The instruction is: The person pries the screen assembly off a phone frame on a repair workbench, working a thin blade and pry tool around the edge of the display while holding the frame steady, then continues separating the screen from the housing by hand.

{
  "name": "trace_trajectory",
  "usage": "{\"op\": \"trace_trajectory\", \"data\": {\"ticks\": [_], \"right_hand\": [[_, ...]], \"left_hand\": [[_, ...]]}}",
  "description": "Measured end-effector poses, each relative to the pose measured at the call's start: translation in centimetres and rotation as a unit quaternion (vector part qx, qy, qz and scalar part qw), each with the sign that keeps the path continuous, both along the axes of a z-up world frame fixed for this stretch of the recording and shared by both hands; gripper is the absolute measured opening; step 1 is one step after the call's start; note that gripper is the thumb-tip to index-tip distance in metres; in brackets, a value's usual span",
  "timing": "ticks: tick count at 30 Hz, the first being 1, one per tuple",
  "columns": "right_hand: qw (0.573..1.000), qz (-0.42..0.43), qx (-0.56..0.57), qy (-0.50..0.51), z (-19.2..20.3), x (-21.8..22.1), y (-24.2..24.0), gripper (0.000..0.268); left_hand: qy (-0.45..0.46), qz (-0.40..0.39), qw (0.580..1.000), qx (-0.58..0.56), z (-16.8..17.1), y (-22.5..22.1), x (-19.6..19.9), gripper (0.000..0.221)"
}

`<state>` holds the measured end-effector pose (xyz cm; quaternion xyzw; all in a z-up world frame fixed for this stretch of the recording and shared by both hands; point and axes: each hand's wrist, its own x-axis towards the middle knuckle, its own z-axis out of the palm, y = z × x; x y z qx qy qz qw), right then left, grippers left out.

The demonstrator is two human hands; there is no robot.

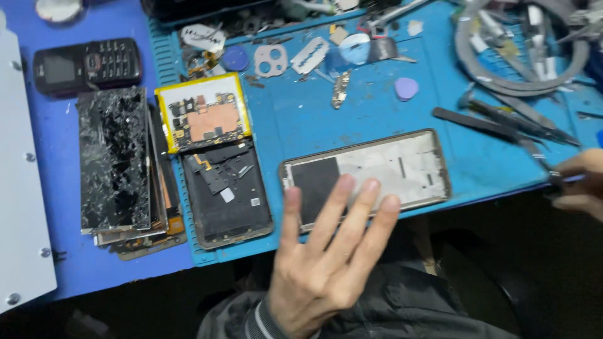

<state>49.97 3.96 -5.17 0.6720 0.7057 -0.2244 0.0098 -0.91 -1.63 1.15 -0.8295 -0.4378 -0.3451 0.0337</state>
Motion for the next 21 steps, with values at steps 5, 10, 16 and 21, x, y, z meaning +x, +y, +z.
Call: {"op": "trace_trajectory", "data": {"ticks": [5,10,16,21], "right_hand": [[0.989,0.007,0.057,-0.137,11.9,-16.5,-0.5,0.017],[0.975,0.060,0.161,-0.141,14.8,-17.8,-0.1,0.018],[0.947,0.106,0.301,-0.028,16.4,-18.2,0.8,0.015],[0.916,0.194,0.336,0.107,16.2,-23.1,0.4,0.037]], "left_hand": [[0.072,0.053,0.995,-0.039,2.6,1.2,-2.7,0.094],[0.146,0.068,0.984,-0.083,4.4,2.9,-4.4,0.100],[0.118,0.001,0.984,-0.137,5.6,3.8,-4.8,0.086],[0.141,-0.004,0.987,-0.082,6.3,4.4,-4.5,0.089]]}}
